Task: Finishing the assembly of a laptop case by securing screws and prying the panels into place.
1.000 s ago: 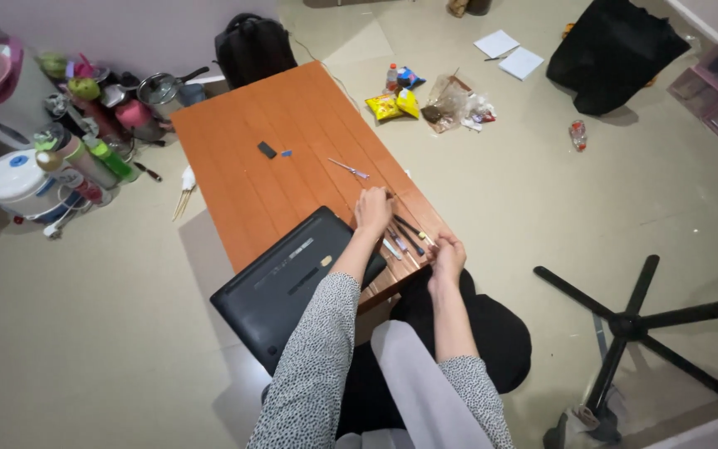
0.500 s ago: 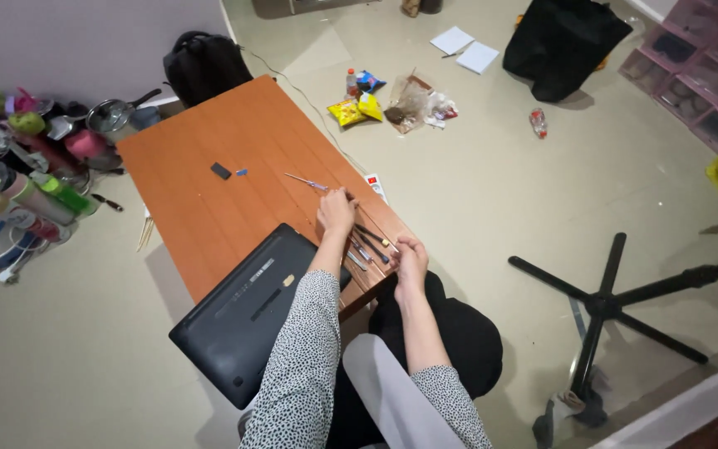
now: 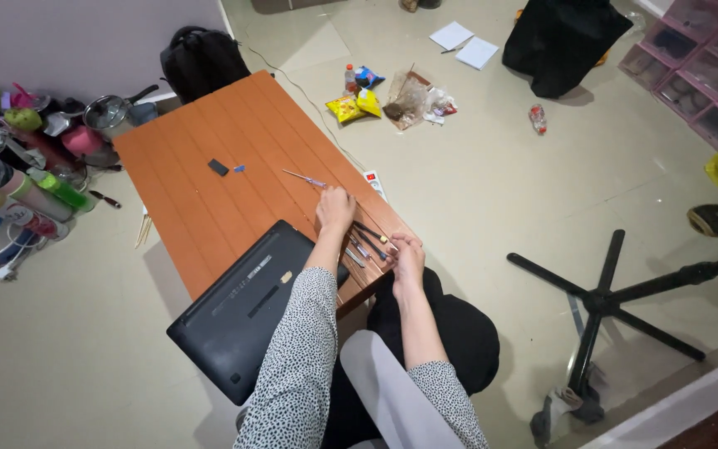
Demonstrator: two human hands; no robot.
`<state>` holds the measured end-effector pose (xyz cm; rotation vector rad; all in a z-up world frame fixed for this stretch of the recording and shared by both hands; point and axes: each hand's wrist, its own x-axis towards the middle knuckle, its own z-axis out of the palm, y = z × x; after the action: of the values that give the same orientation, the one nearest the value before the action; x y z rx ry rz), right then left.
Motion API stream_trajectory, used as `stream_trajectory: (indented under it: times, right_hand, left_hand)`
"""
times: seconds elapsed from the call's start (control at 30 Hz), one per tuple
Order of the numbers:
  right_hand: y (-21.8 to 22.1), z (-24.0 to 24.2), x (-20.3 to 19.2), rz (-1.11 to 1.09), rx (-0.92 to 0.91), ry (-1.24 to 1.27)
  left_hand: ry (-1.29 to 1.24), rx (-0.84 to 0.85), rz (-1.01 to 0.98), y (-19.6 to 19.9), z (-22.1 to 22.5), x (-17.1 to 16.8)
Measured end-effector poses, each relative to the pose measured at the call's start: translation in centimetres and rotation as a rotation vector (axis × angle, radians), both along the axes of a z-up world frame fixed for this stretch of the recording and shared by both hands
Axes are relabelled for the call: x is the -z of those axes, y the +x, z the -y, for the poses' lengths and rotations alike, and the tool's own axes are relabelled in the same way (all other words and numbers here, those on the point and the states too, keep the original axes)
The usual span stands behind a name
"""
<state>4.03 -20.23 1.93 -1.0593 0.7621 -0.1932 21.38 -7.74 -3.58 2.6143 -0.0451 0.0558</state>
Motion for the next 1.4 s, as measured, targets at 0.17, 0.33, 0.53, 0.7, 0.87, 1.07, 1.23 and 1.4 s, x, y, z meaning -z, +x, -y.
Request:
stream_trajectory:
  times: [0.17, 0.33, 0.53, 0.7, 0.87, 1.07, 1.23, 1.4]
  right_hand:
    - [0.1, 0.6, -0.9, 0.011, 0.004, 0.057]
    - [-0.7, 0.8, 0.0, -0.015, -0.025, 0.064]
    - [0.7, 2.1, 4.1, -0.002, -0.018, 0.036]
    - [-0.8, 0.1, -0.3, 0.04, -0.13, -0.109]
    - [-2.5, -2.0, -1.3, 0.06, -0.297, -0.318]
    - [-3.4, -2.8, 0.6, 0.034, -0.695, -0.801]
    - [-4.6, -5.2, -0.9, 0.058, -1.127, -0.788]
    - [-4.6, -5.9, 0.1, -0.082, -1.341, -0.751]
  left_hand:
    - [-0.119, 0.018, 0.014, 0.3, -1.3, -0.5]
    - [-0.487, 0.005, 0.221, -3.5, -8.6, -0.4]
    - [-0.571, -0.042, 0.125, -17.3, -19.9, -5.2]
    - [-0.581, -0.195, 0.05, -29.3, -24.1, -8.6]
    - [-0.521, -0.228, 0.008, -36.4, -24.1, -9.8]
    - [-0.617, -0.321, -0.109, -39.2, -27.2, -8.7]
    - [-0.722, -0.383, -0.275, -40.1, -27.5, -10.2]
    - [-0.742, -0.354, -0.261, -39.5, -26.3, -10.2]
